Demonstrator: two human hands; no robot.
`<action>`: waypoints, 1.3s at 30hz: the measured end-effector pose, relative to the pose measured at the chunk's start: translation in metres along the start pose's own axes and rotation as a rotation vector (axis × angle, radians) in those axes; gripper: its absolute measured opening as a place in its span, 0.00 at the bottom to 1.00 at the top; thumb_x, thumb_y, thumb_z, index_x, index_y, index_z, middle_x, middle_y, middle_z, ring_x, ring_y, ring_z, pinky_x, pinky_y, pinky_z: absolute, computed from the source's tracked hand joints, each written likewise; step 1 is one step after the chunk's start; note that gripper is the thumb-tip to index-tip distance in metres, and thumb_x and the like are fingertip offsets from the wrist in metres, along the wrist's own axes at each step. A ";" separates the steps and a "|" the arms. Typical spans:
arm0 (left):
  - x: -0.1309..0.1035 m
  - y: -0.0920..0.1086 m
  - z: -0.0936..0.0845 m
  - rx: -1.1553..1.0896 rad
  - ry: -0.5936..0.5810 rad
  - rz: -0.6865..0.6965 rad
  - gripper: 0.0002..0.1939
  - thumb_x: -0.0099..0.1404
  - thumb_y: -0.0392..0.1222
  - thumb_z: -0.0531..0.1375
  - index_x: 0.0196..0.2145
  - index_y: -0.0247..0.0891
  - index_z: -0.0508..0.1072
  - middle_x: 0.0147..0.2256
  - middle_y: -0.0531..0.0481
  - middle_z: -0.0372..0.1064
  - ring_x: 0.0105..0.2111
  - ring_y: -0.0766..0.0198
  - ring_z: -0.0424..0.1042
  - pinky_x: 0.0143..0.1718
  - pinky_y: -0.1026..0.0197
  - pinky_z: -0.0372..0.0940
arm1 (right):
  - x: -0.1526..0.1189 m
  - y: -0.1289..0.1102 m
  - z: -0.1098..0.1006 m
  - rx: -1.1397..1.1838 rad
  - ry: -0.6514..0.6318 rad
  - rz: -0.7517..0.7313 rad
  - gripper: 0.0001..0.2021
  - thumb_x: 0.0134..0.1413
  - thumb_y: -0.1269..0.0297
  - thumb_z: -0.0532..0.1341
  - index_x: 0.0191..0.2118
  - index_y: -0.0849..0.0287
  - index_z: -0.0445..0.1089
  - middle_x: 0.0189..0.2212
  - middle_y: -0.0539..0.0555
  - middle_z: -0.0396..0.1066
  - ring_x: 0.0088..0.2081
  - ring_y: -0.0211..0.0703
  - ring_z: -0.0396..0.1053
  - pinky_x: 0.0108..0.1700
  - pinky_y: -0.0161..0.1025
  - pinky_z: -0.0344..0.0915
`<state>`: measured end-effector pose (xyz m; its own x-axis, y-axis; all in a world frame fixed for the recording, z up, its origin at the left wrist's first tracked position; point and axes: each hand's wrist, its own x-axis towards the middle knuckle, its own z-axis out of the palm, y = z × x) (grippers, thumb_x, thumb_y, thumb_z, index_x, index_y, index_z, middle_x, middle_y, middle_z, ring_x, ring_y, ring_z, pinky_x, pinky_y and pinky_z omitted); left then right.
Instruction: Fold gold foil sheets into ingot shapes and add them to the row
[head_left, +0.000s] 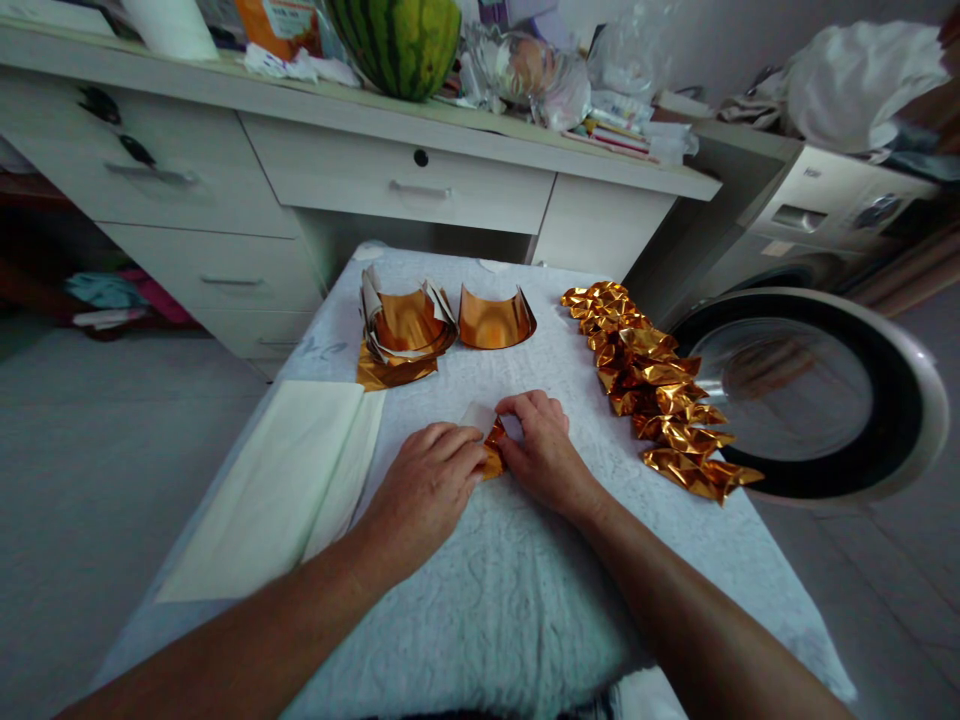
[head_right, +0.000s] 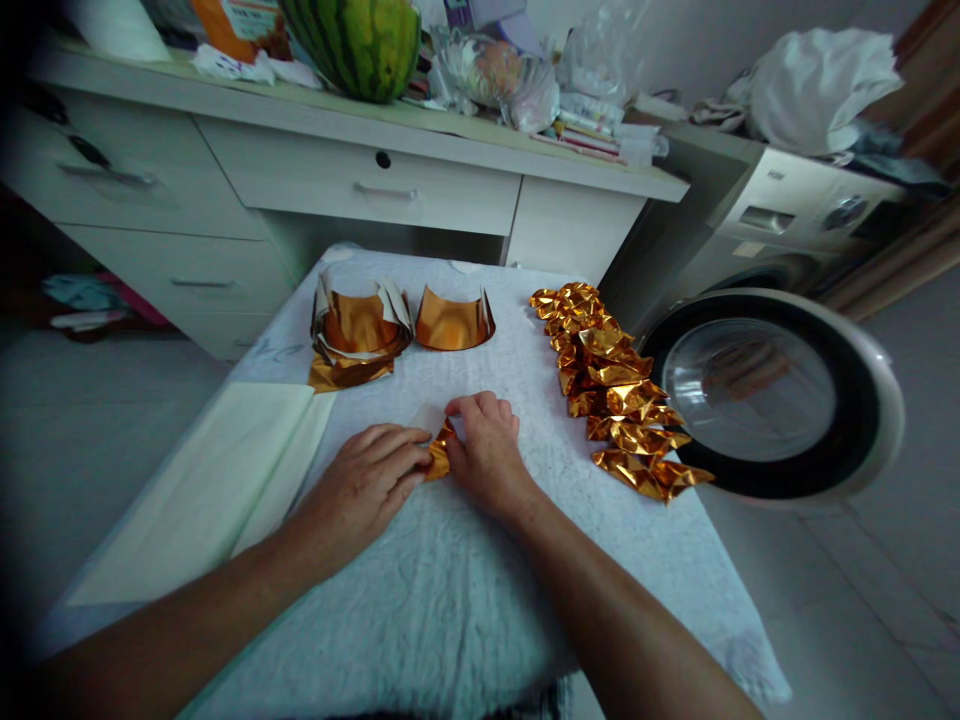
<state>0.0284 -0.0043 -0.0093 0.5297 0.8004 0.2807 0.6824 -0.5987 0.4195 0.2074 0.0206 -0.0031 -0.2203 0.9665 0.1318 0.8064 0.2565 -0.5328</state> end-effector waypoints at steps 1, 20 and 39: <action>0.000 0.000 0.000 -0.004 0.003 -0.005 0.07 0.67 0.32 0.57 0.41 0.39 0.72 0.47 0.47 0.71 0.48 0.54 0.67 0.51 0.46 0.65 | 0.000 0.001 -0.001 0.042 0.011 -0.017 0.14 0.53 0.73 0.59 0.46 0.57 0.68 0.44 0.56 0.67 0.47 0.50 0.61 0.50 0.48 0.58; -0.004 -0.001 0.006 0.011 0.225 -0.225 0.44 0.56 0.35 0.65 0.64 0.37 0.45 0.43 0.41 0.69 0.47 0.47 0.67 0.53 0.37 0.58 | 0.001 0.007 -0.002 0.812 -0.054 0.088 0.06 0.53 0.66 0.60 0.38 0.58 0.67 0.26 0.46 0.64 0.26 0.34 0.62 0.29 0.32 0.61; 0.003 -0.002 -0.016 -1.029 0.369 -0.528 0.25 0.62 0.42 0.64 0.54 0.41 0.60 0.34 0.53 0.73 0.35 0.63 0.75 0.39 0.60 0.68 | -0.007 0.003 -0.015 0.995 -0.229 0.093 0.10 0.51 0.61 0.66 0.33 0.57 0.63 0.25 0.45 0.63 0.25 0.33 0.59 0.25 0.30 0.55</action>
<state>0.0209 -0.0001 0.0042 0.0180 0.9995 0.0265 -0.0373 -0.0258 0.9990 0.2199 0.0149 0.0066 -0.3636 0.9301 -0.0521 0.0279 -0.0451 -0.9986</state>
